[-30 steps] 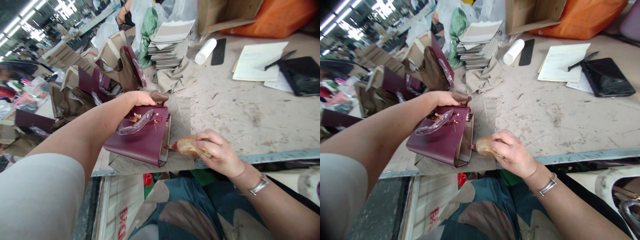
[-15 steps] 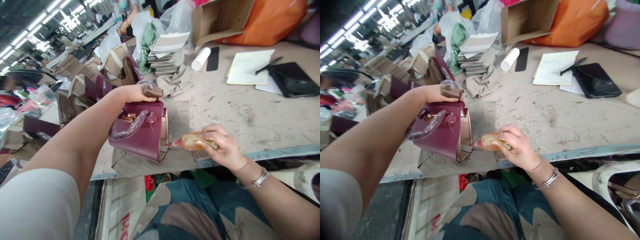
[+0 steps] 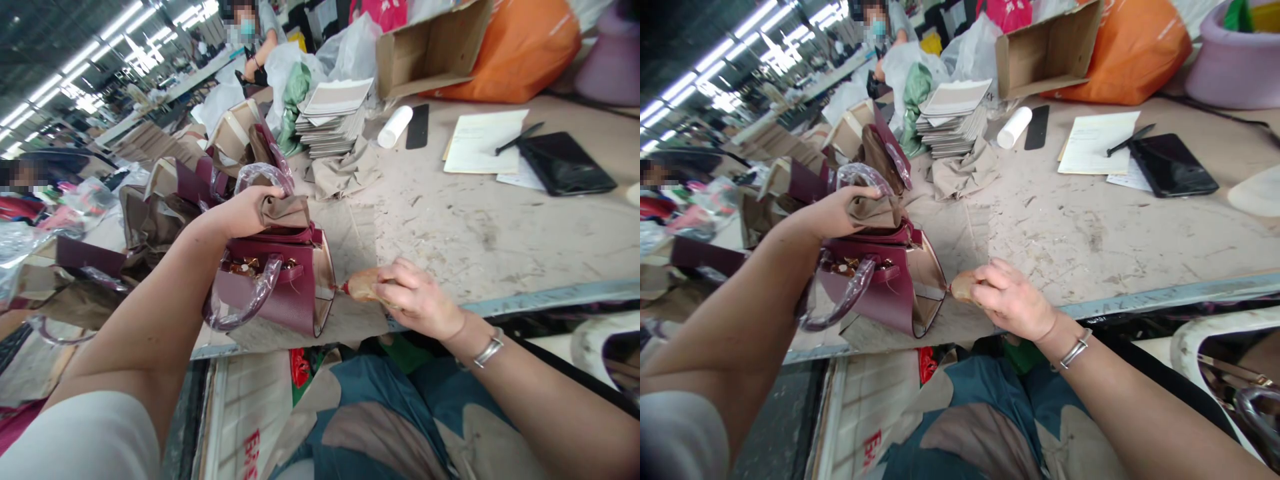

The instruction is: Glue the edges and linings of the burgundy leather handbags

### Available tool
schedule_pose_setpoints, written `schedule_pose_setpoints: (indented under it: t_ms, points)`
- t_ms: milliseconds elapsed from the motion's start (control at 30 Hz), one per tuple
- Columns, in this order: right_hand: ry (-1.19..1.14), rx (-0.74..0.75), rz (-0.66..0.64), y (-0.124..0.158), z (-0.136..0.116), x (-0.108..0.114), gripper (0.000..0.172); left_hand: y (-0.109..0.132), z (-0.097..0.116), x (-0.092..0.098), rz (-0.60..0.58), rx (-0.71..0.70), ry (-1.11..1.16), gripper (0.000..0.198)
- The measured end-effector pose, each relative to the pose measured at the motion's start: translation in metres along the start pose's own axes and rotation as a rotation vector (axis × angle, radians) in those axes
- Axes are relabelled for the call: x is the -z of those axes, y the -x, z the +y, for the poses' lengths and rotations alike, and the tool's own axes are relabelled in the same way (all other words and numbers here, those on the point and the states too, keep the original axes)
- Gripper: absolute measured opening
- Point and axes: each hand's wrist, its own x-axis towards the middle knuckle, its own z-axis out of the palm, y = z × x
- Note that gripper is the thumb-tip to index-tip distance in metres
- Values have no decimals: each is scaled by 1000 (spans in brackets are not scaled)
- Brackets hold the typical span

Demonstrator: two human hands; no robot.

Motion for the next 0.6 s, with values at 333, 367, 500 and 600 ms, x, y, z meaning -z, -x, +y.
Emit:
schedule_pose_setpoints:
  t_ms: [333,367,500,600]
  points:
    - [-154,-242,178,2,2,-15,9,28,21,-14,61,-59,33,36]
    - [-125,-216,151,4,2,-13,10,30,22,-14,73,-77,12,34]
    - [-105,-176,44,4,1,-8,11,36,27,-17,128,-139,-115,33]
    - [-141,-235,75,2,0,-9,7,40,32,-21,131,-161,-185,33]
